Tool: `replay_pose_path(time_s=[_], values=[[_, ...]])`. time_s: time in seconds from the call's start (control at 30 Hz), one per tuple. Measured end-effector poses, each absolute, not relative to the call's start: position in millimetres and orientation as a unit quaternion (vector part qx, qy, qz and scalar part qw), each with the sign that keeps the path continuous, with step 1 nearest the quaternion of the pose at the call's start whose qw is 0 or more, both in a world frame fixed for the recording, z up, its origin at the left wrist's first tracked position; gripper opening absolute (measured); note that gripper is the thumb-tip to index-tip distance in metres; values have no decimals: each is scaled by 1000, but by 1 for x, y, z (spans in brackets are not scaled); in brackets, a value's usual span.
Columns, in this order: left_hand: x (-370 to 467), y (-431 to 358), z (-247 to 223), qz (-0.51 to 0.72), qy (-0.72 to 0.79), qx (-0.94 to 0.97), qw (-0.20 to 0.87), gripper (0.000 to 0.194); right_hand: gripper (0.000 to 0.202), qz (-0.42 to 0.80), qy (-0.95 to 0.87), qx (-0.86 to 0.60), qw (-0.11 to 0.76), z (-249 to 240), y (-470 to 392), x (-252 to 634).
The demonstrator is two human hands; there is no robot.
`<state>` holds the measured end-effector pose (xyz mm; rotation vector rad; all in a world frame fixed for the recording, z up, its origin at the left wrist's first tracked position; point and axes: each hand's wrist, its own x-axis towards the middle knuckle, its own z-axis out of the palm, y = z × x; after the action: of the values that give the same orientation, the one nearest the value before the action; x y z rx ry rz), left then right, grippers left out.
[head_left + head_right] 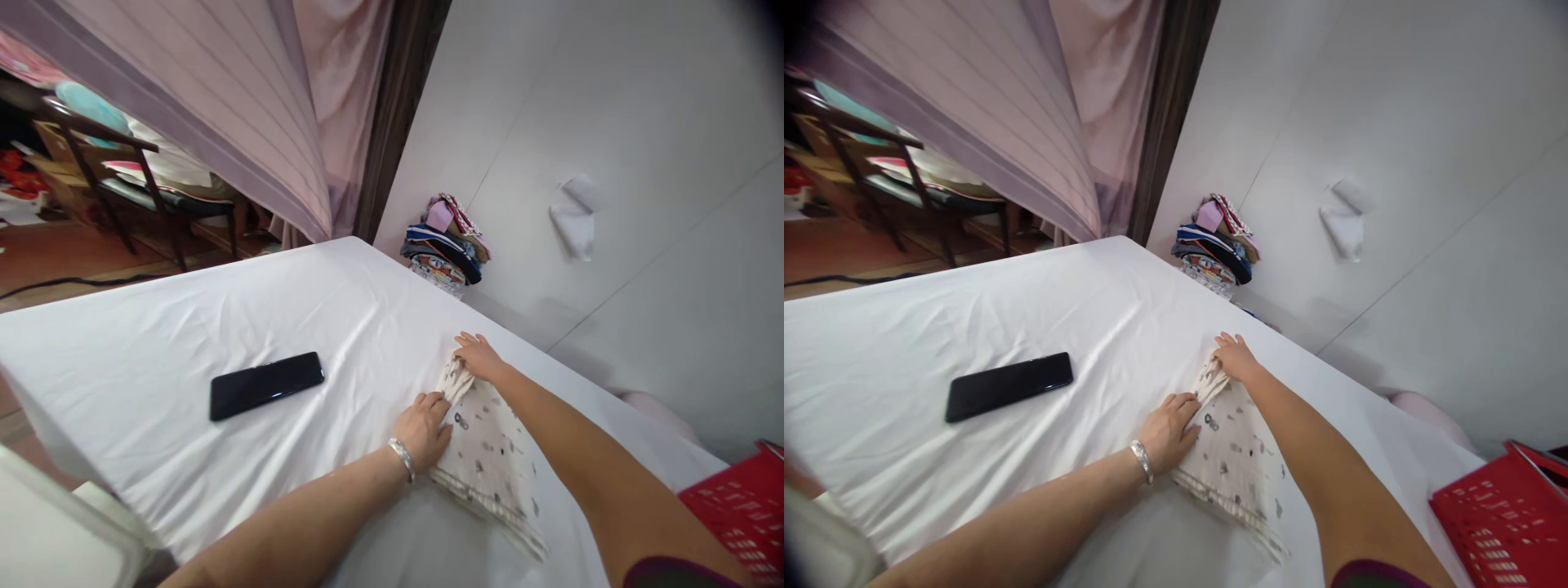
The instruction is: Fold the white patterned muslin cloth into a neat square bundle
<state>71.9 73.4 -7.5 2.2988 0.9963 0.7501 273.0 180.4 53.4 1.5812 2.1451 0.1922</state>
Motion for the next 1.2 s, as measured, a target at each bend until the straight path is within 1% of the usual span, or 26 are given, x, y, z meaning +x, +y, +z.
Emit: replay_pose_path(time_s=[0.1, 0.37, 0.53, 0.7, 0.8, 0.87, 1.0, 1.03, 1.1, 1.2], values=[[72, 73, -7, 275, 366, 850, 259, 31, 43, 58, 774, 582, 243, 53, 184, 277], [71, 72, -3, 270, 366, 851, 261, 30, 30, 53, 795, 546, 260, 55, 190, 268], [71, 71, -4, 270, 365, 852, 260, 29, 30, 59, 815, 521, 246, 63, 189, 273], [71, 72, -5, 267, 366, 851, 265, 30, 24, 42, 817, 532, 217, 61, 194, 274], [72, 72, -5, 268, 362, 854, 262, 30, 23, 19, 814, 552, 180, 59, 199, 272], [72, 72, -4, 267, 362, 854, 262, 29, 27, 1, 800, 582, 143, 55, 203, 272], [71, 71, -3, 263, 369, 850, 268, 29, 49, -45, 750, 658, 57, 42, 210, 281], [71, 71, -3, 263, 368, 851, 268, 29, 51, -55, 737, 673, 36, 40, 211, 283], [71, 71, -2, 263, 367, 851, 267, 29, 48, -71, 714, 696, -6, 37, 214, 288], [71, 71, -1, 268, 372, 849, 263, 25, 36, -88, 685, 721, -60, 41, 214, 293]])
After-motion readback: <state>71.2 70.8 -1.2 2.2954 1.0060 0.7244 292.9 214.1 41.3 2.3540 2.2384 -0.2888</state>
